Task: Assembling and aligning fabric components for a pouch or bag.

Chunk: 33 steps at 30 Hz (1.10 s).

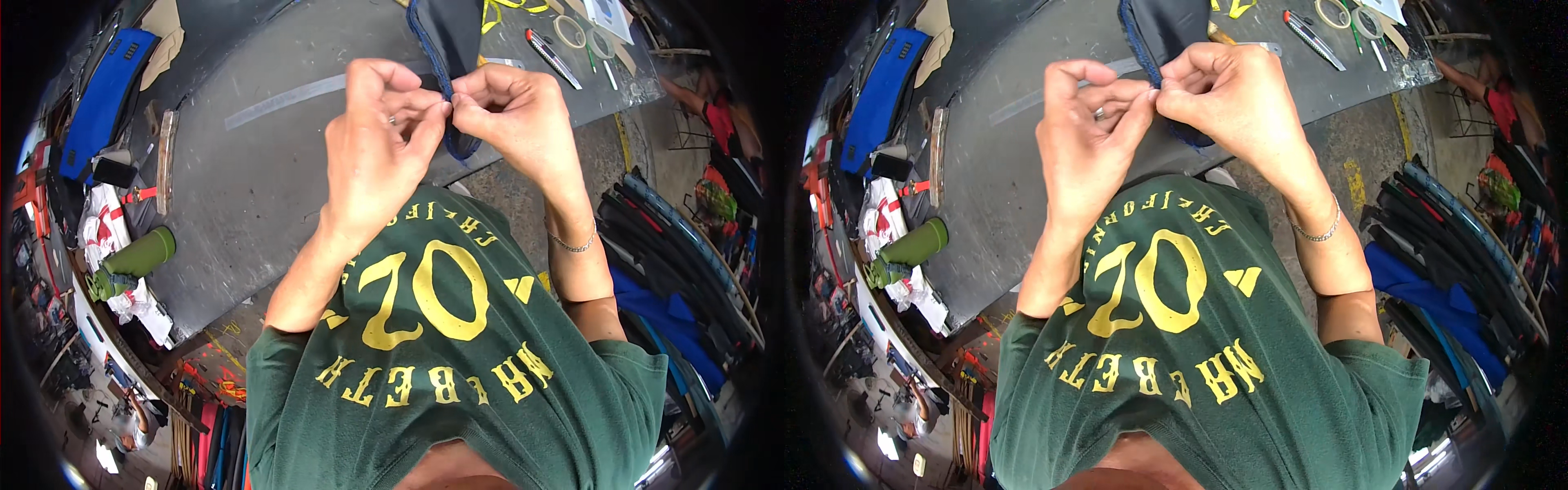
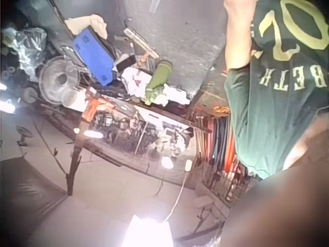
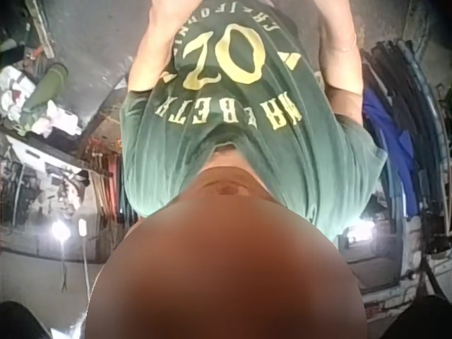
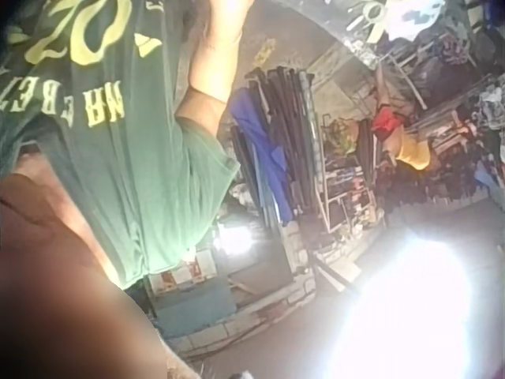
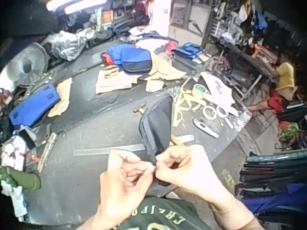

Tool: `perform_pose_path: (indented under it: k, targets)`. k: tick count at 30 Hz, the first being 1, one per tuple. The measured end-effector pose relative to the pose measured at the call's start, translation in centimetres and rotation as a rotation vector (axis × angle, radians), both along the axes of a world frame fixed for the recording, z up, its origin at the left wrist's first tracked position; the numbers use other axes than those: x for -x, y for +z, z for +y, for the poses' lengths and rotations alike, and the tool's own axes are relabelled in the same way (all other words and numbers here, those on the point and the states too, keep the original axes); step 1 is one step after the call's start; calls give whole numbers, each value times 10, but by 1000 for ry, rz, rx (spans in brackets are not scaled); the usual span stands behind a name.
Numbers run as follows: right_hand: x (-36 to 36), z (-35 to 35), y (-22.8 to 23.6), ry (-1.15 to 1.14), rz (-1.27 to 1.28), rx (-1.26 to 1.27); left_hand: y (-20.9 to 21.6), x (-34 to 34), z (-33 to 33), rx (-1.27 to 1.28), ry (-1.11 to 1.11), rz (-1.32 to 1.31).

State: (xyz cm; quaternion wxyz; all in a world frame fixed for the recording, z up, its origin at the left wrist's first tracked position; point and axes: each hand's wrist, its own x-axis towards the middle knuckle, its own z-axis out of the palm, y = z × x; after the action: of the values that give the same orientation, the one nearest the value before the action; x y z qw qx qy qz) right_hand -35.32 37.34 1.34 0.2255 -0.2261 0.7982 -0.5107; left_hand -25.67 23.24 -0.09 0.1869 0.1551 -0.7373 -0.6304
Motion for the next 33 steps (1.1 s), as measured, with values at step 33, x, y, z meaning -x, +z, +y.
perform_pose_path:
  k: [33]
  targets:
    - [-15,49,-43,-275,448,-21,-49,44,26,-268,-214,-18]
